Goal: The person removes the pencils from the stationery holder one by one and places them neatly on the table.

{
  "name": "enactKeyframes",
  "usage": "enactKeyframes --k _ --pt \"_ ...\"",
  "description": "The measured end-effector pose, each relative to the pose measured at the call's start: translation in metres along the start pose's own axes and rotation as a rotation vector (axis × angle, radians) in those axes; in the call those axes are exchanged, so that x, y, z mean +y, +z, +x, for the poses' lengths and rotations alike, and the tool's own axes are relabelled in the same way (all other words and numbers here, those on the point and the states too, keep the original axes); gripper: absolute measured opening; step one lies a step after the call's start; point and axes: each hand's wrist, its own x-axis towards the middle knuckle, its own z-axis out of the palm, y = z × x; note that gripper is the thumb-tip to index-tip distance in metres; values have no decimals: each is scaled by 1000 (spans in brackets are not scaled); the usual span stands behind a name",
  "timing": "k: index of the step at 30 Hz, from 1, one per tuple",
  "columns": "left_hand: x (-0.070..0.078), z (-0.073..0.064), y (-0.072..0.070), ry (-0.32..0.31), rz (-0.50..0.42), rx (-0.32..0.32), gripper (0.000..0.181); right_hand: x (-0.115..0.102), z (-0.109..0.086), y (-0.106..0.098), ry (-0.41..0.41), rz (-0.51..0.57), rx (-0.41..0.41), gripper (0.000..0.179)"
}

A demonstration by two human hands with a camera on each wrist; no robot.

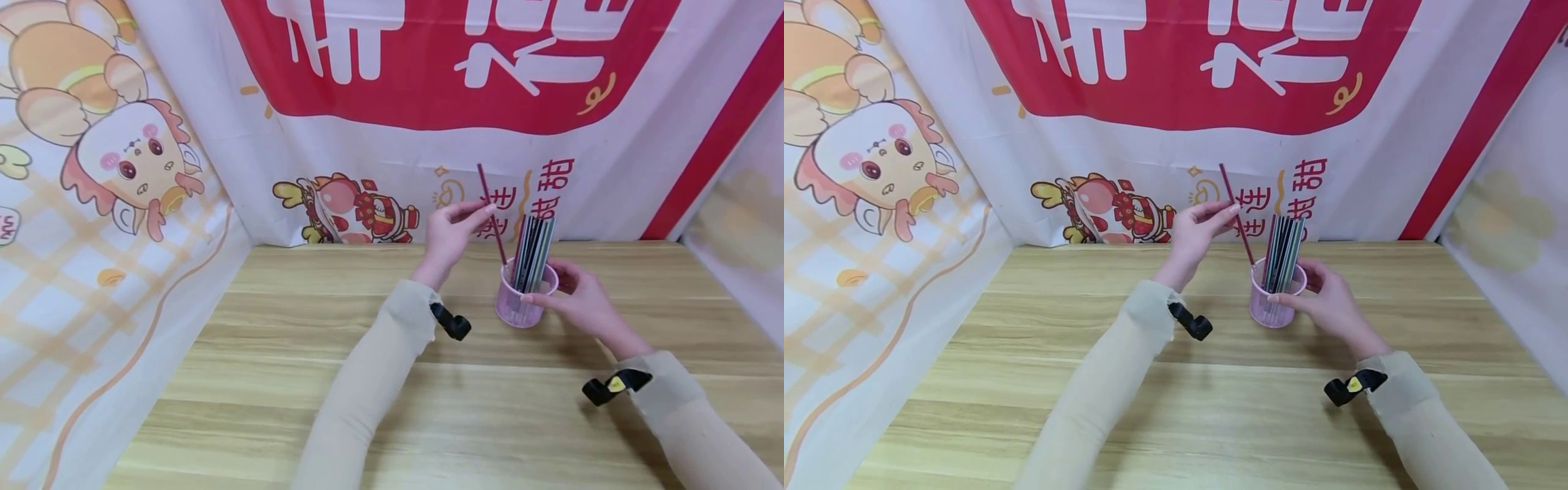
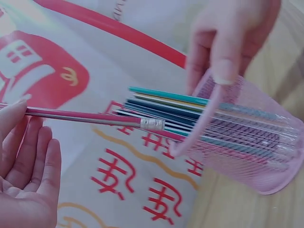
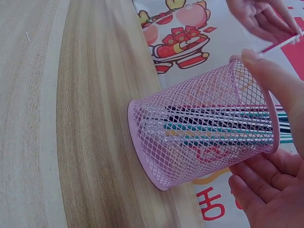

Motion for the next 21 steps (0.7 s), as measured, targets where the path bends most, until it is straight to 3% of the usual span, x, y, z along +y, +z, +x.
enactKeyframes --k 5,11,21 --pt "8 -3 -12 -23 -52 -9 27 0 1 1 10 8 -3 82" --pt "6 -15 -27 -108 -97 -29 24 2 1 1 4 19 -9 82" --pt "-17 -37 -51 -218 -40 -79 22 4 2 1 -12 19 -11 84"
